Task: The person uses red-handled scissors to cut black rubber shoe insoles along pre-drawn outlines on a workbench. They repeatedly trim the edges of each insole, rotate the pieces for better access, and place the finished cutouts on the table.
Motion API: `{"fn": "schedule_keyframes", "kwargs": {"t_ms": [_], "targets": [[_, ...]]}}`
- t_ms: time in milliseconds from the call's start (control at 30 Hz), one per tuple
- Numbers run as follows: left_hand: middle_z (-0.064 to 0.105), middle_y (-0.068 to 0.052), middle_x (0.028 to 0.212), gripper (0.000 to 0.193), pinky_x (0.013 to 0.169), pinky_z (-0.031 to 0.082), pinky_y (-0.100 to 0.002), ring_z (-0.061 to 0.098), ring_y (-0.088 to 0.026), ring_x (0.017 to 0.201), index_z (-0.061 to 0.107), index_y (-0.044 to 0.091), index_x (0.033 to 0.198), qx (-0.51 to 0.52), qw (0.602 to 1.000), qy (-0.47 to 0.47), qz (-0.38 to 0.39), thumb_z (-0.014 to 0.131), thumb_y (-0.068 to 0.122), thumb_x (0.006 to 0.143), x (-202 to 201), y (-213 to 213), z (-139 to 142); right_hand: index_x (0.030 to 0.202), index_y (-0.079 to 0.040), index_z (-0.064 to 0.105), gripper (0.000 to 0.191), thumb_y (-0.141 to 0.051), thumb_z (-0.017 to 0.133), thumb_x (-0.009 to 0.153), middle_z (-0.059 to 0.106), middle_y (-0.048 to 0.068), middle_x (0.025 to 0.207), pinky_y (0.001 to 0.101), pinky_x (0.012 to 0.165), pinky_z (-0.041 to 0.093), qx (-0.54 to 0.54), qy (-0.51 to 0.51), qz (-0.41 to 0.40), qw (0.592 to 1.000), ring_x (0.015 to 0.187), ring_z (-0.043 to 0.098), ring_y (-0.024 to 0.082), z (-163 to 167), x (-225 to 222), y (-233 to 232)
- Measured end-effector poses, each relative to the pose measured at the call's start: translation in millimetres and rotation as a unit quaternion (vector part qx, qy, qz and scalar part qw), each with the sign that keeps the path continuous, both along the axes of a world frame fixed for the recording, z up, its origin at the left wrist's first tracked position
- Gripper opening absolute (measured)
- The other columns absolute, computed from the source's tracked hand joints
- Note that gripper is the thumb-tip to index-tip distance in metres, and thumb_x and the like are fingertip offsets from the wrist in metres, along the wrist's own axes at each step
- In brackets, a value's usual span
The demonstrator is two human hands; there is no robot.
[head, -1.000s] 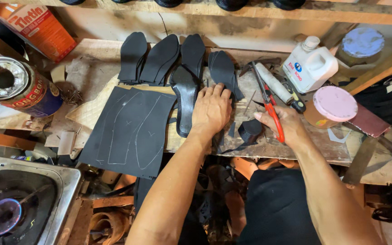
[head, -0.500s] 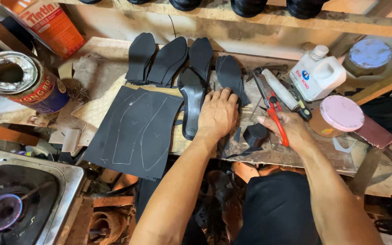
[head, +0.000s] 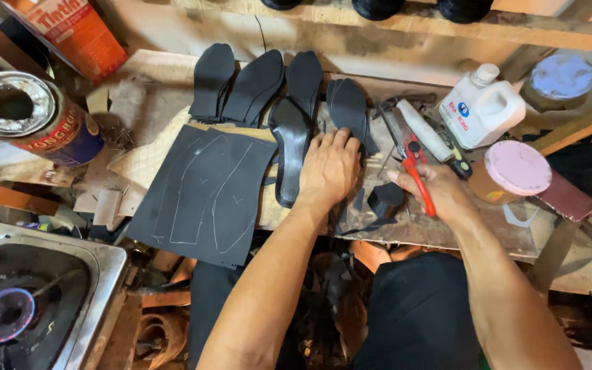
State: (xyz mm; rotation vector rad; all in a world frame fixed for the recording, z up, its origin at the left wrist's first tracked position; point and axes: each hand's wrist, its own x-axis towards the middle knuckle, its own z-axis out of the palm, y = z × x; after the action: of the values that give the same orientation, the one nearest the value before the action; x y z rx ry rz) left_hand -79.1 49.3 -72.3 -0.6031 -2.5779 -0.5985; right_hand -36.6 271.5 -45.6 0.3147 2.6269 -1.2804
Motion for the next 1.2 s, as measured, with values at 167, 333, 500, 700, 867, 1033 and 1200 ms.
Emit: {"fn": "schedule_keyframes", "kwargs": {"t_ms": [167, 333, 500, 700, 867, 1033, 1200], "targets": [[0.062, -0.017, 0.134, 0.026, 0.109, 0.039, -0.050, 0.057, -0.034, 0.124, 0.068, 0.006, 0.111, 0.003, 1.000, -0.015, -0.001, 0.059, 0.022, 0.092, -2, 1, 5, 0.106, -0.005, 0.077, 0.052, -0.049, 0.079, 0.078, 0.054, -0.003, 0.054, 0.0294, 0.042, 0.037, 0.015, 0.023, -0.021, 0.999, 0.046, 0.047, 0.010, 4, -2, -3], [0.062, -0.017, 0.134, 0.027, 0.109, 0.038, -0.050, 0.057, -0.035, 0.123, 0.068, 0.006, 0.111, 0.004, 1.000, -0.014, -0.003, 0.058, 0.022, 0.092, -4, 1, 7, 0.107, -0.003, 0.076, 0.052, -0.047, 0.079, 0.079, 0.048, 0.000, 0.052, 0.0310, 0.041, 0.036, -0.012, 0.021, -0.016, 1.000, 0.044, 0.045, 0.012, 5, -5, -2], [0.062, -0.017, 0.133, 0.028, 0.108, 0.039, -0.049, 0.057, -0.035, 0.123, 0.068, 0.005, 0.111, -0.006, 1.000, -0.003, 0.000, 0.059, 0.022, 0.090, -2, -2, 8, 0.089, 0.003, 0.071, 0.052, -0.048, 0.080, 0.082, 0.046, -0.001, 0.053, 0.0307, 0.041, 0.036, -0.013, 0.007, -0.016, 1.000, 0.044, 0.044, 0.011, 4, -7, -2], [0.062, -0.016, 0.132, 0.026, 0.108, 0.039, -0.050, 0.058, -0.035, 0.120, 0.067, 0.005, 0.110, -0.014, 1.000, -0.010, -0.002, 0.059, 0.023, 0.092, 2, -2, 16, 0.086, 0.001, 0.074, 0.053, -0.052, 0.079, 0.080, 0.055, 0.006, 0.060, 0.0349, 0.054, 0.043, 0.009, 0.023, -0.033, 0.999, 0.054, 0.053, 0.018, 8, -1, -6], [0.062, -0.017, 0.132, 0.027, 0.108, 0.039, -0.050, 0.058, -0.035, 0.120, 0.067, 0.005, 0.111, -0.008, 1.000, -0.014, -0.006, 0.059, 0.022, 0.092, 0, -3, 16, 0.099, -0.006, 0.076, 0.059, -0.060, 0.075, 0.075, 0.071, 0.009, 0.075, 0.0370, 0.077, 0.049, 0.093, 0.110, 0.012, 0.989, 0.076, 0.067, 0.020, 11, 1, -6], [0.061, -0.017, 0.132, 0.026, 0.109, 0.038, -0.050, 0.057, -0.035, 0.121, 0.067, 0.005, 0.110, -0.002, 0.999, -0.030, -0.012, 0.059, 0.021, 0.091, 1, -1, 23, 0.086, -0.004, 0.076, 0.057, -0.060, 0.073, 0.078, 0.068, 0.016, 0.068, 0.0405, 0.071, 0.050, 0.116, 0.040, -0.013, 0.992, 0.069, 0.065, 0.025, 17, 2, -9], [0.060, -0.018, 0.133, 0.031, 0.109, 0.038, -0.050, 0.056, -0.035, 0.122, 0.066, 0.004, 0.116, 0.003, 1.000, -0.015, -0.019, 0.060, 0.021, 0.090, -3, 0, 31, 0.082, -0.002, 0.073, 0.056, -0.059, 0.074, 0.079, 0.064, 0.016, 0.065, 0.0406, 0.068, 0.049, 0.119, 0.038, -0.030, 0.992, 0.065, 0.062, 0.024, 22, -2, -10]]}}
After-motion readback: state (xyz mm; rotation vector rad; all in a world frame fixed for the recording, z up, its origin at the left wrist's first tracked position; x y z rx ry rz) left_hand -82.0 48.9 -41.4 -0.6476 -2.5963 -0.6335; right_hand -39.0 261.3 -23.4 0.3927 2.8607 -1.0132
